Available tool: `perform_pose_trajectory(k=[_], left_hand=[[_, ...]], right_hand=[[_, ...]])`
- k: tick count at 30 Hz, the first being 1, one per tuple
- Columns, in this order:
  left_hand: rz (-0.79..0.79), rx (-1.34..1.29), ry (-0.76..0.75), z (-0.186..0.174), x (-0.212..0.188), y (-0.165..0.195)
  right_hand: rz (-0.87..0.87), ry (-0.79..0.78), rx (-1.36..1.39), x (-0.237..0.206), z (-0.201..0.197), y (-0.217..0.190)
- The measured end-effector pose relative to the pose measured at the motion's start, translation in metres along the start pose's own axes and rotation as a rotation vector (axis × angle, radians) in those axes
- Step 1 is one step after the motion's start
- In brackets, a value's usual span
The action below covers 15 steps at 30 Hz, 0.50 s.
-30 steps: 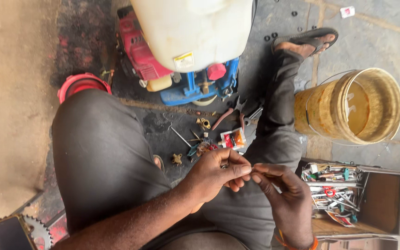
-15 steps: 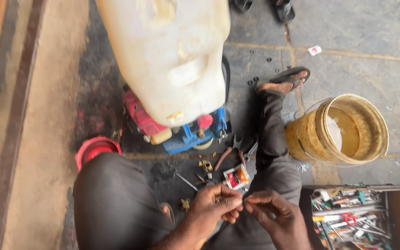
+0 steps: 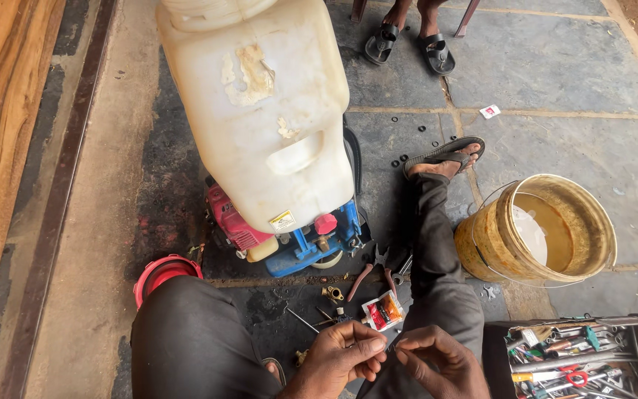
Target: The person sits on the floor and disassembles a brass engine component, then cleans small metal parts with a wire brush and reassembles them by hand. The person handles a brass housing, small metal rings, and a wire brush, placing cleaned parts back into the housing.
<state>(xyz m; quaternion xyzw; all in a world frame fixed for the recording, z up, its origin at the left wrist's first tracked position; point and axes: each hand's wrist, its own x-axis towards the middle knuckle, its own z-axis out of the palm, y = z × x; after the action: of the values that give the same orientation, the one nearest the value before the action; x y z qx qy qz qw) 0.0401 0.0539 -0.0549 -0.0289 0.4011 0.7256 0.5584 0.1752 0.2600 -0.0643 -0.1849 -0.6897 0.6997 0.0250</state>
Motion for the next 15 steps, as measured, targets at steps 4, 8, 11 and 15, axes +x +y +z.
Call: perform_pose_trajectory(k=[4,8,11,15], left_hand=[[-0.039,0.014,0.032,-0.003,0.000,-0.004],[-0.031,0.005,0.007,-0.003,0.001,-0.004],[-0.030,0.001,-0.012,0.000,0.000,0.002],[-0.039,0.019,-0.034,0.008,-0.010,0.011]], right_hand=[[0.020,0.013,0.043,-0.002,-0.003,0.004],[-0.021,0.006,0.035,-0.002,-0.006,0.008],[0.041,0.047,0.037,-0.001,-0.006,0.004],[-0.001,0.105,0.048,0.000,0.000,-0.015]])
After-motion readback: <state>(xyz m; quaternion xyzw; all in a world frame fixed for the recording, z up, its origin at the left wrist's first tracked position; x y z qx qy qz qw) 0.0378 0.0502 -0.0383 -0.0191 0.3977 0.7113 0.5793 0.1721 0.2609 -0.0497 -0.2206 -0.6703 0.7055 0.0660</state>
